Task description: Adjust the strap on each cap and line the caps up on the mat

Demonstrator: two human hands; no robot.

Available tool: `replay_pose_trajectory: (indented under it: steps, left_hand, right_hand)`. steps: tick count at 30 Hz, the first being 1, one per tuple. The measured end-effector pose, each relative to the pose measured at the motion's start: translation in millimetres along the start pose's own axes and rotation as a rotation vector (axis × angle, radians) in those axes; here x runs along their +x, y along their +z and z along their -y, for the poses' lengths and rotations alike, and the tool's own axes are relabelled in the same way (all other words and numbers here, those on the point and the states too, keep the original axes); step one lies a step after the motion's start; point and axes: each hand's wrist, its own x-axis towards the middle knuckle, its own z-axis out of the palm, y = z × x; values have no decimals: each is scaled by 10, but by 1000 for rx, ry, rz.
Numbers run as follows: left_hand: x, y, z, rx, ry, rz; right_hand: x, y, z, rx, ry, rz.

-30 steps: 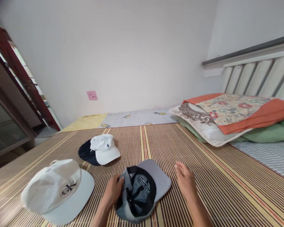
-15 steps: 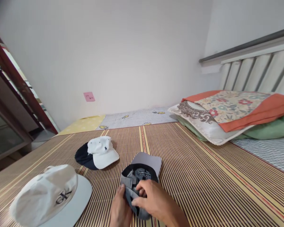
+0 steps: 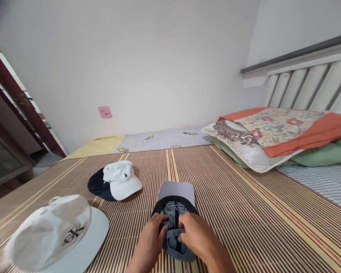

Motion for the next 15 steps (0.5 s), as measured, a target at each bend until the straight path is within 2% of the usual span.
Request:
replay_pose_trajectory:
  steps: [3,5,8,11,13,15]
  left_hand:
    - [-19,56,86,-23,-59,-15]
    - [-15,39,141,-134,-99,-47]
    - [-2,-58,169,-481,-129,-34]
    - [-13,-173,129,-813,-151,50]
    - [-33,-229,83,-941,-152,79]
    - [-57,-268,39,-1023,-136,89]
  right_hand:
    - [6,21,52,60,-26,23]
    - [5,21,46,111,-55,27]
    - [-29,-46,18,236,-146,4]
    - [-83,-175,16,537,-241,78]
    - [-110,-251,32,726,-272,140]
    - [-121,-297,53,825,-291,145]
